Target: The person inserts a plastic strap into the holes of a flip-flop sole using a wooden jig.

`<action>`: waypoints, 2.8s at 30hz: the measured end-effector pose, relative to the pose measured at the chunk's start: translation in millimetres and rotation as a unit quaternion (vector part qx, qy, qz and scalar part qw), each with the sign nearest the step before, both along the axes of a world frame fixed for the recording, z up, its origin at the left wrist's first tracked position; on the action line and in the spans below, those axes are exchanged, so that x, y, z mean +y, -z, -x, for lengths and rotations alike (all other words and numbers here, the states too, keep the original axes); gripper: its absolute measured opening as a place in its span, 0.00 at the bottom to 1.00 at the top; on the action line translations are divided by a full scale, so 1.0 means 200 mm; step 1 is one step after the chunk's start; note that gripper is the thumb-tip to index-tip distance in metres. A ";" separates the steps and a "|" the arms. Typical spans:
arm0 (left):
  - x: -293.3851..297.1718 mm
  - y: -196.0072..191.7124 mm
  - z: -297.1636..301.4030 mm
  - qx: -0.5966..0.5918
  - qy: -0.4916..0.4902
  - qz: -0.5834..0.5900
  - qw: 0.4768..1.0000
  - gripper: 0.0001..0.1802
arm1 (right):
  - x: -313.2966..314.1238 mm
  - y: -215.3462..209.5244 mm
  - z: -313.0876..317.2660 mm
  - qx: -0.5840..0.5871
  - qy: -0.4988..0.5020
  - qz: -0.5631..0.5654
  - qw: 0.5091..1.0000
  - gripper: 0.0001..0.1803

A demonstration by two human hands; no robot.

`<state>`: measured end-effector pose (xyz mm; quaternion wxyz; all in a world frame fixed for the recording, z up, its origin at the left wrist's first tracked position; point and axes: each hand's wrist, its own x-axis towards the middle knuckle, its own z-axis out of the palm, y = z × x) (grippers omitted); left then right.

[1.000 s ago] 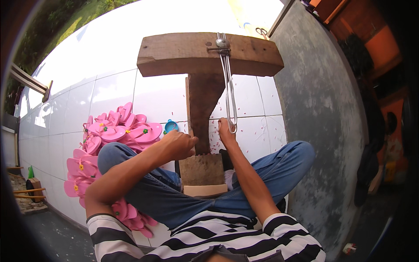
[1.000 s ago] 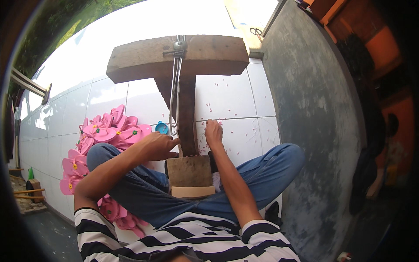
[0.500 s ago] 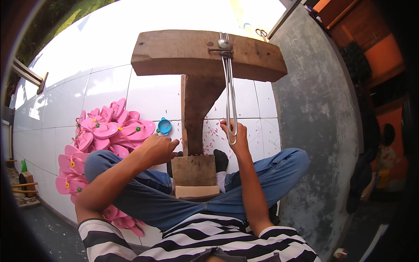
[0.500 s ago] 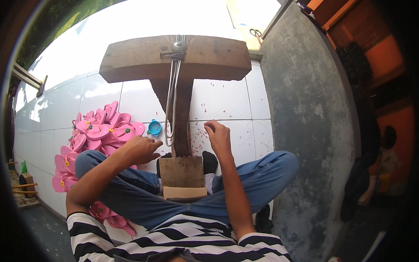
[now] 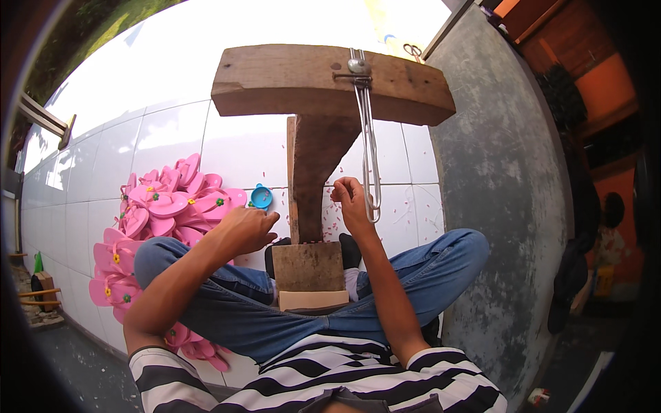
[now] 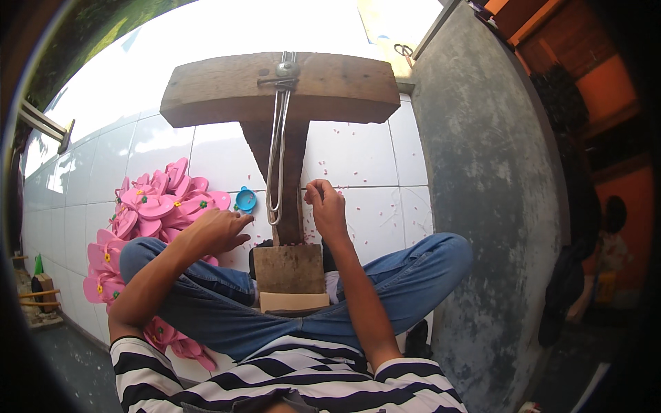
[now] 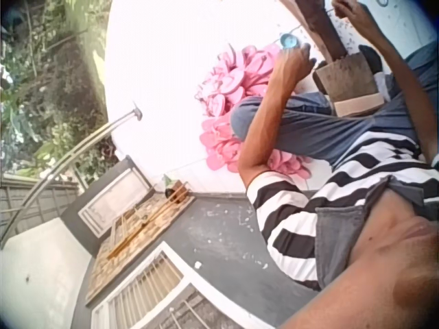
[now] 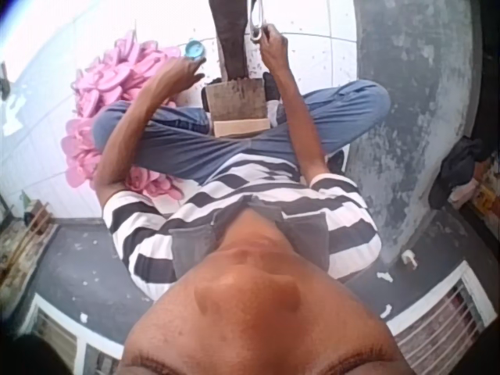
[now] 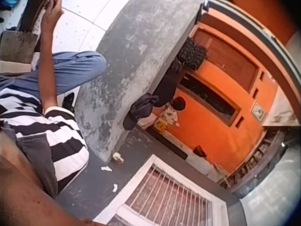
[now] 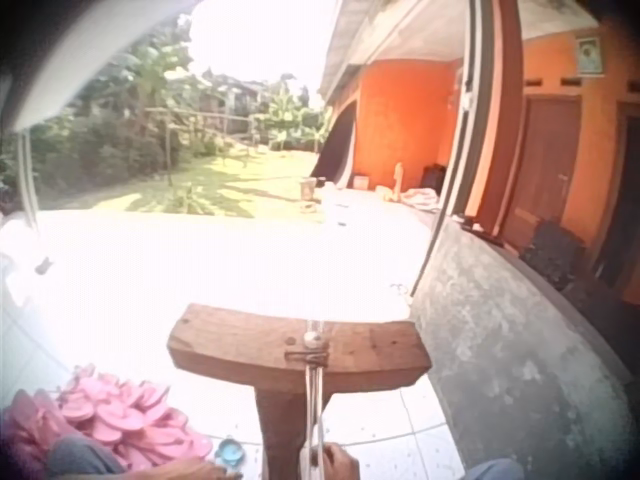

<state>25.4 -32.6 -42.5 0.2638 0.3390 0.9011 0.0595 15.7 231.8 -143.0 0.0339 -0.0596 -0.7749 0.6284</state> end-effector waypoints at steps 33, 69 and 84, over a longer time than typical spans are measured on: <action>0.06 -0.08 0.08 -0.005 -0.016 0.001 1.000 0.22 | 0.01 0.16 0.06 -0.024 -0.008 0.145 0.989 0.11; 0.07 -0.07 0.09 -0.001 -0.016 -0.004 1.000 0.22 | 0.00 0.02 0.05 -0.039 -0.071 0.162 0.983 0.13; 0.07 -0.06 0.09 0.007 -0.012 -0.008 1.000 0.21 | -0.03 0.10 0.08 0.016 -0.060 0.134 0.989 0.14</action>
